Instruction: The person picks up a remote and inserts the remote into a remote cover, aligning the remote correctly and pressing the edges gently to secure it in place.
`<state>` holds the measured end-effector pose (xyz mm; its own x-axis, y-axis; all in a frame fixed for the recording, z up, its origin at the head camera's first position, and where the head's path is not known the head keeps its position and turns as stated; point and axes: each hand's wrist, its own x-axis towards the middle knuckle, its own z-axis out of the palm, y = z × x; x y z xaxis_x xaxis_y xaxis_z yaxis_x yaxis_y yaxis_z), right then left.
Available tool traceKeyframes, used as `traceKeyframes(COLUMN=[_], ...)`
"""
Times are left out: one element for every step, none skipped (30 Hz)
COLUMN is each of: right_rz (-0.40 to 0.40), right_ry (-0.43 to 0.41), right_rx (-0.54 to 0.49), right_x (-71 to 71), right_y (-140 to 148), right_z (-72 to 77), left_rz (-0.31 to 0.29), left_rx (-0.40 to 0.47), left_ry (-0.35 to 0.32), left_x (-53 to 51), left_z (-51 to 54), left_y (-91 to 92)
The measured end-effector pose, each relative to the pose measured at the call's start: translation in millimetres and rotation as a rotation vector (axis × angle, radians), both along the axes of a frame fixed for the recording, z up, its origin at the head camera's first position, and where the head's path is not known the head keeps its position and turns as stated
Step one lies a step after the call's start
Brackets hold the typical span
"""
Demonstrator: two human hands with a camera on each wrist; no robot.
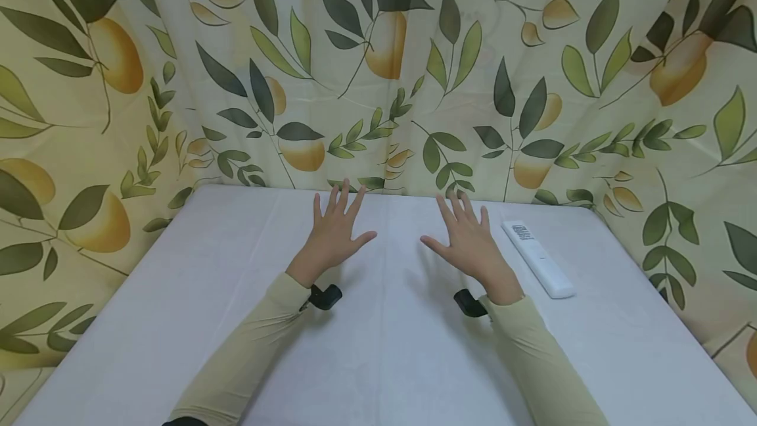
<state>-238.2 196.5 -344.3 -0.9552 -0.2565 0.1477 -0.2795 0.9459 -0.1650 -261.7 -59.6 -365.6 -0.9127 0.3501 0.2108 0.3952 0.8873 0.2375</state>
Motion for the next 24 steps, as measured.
traceKeyframes(right_rz=[0.000,0.000,-0.001,-0.003,-0.005,-0.007,-0.010,-0.014,-0.017,-0.022,-0.027,-0.032,-0.036,-0.040,-0.044,-0.048,-0.051,-0.053,-0.053,-0.054,-0.053,-0.052,-0.052,-0.051], right_ry=[-0.001,0.003,0.003,0.003,0.007,0.013,0.016,0.018,0.014,0.014,0.013,0.009,0.002,-0.003,-0.007,-0.009,-0.009,-0.009,-0.005,0.000,0.005,0.009,0.013,0.016], right_rx=[0.002,0.012,0.017,0.023,0.033,0.041,0.050,0.058,0.058,0.066,0.072,0.073,0.072,0.070,0.069,0.072,0.069,0.067,0.068,0.072,0.078,0.081,0.087,0.095], right_x=[0.4,0.8,1.1,1.4,1.6,1.9,2.0,2.1,2.1,2.0,1.7,1.3,0.7,0.1,-0.7,-1.5,-2.3,-2.9,-3.4,-4.0,-4.3,-4.4,-4.5,-4.3], right_y=[1.4,2.9,4.5,6.5,8.5,10.7,12.9,15.2,17.6,19.9,22.2,24.6,27.0,29.4,31.9,34.3,36.6,38.7,40.9,43.1,45.1,46.9,48.8,50.5], right_z=[-0.6,-1.2,-1.9,-2.8,-3.7,-4.6,-5.4,-6.1,-6.9,-7.7,-8.6,-9.6,-11.0,-12.5,-14.4,-16.2,-18.0,-19.5,-20.9,-22.3,-23.4,-24.4,-25.3,-25.9], left_rz=[-0.003,-0.009,-0.013,-0.016,-0.020,-0.024,-0.028,-0.032,-0.035,-0.038,-0.042,-0.046,-0.048,-0.051,-0.051,-0.051,-0.052,-0.052,-0.054,-0.058,-0.062,-0.069,-0.076,-0.084], left_rx=[-0.005,-0.002,-0.006,-0.015,-0.022,-0.027,-0.036,-0.041,-0.048,-0.052,-0.050,-0.047,-0.049,-0.046,-0.048,-0.050,-0.054,-0.057,-0.063,-0.068,-0.074,-0.075,-0.078,-0.075], left_ry=[0.003,0.003,0.004,0.007,0.002,0.000,-0.001,-0.006,-0.007,-0.011,-0.015,-0.018,-0.022,-0.026,-0.030,-0.036,-0.039,-0.043,-0.045,-0.046,-0.049,-0.051,-0.054,-0.058], left_x=[-0.4,-0.6,-1.0,-1.4,-1.9,-2.4,-3.1,-3.7,-4.5,-5.3,-6.2,-7.1,-8.0,-9.0,-9.9,-10.8,-11.7,-12.5,-13.3,-14.0,-14.5,-15.0,-15.4,-15.7], left_z=[-0.7,-1.2,-1.8,-2.3,-2.5,-2.8,-3.0,-3.1,-3.6,-3.9,-4.5,-5.4,-6.6,-8.0,-9.5,-11.0,-12.5,-13.9,-15.3,-16.5,-17.5,-18.5,-19.5,-20.2], left_y=[-0.3,-0.8,-1.4,-2.1,-3.0,-4.0,-5.2,-6.5,-7.9,-9.4,-10.9,-12.4,-13.9,-15.4,-16.7,-17.9,-19.0,-19.9,-20.7,-21.2,-21.8,-22.3,-22.7,-23.2])
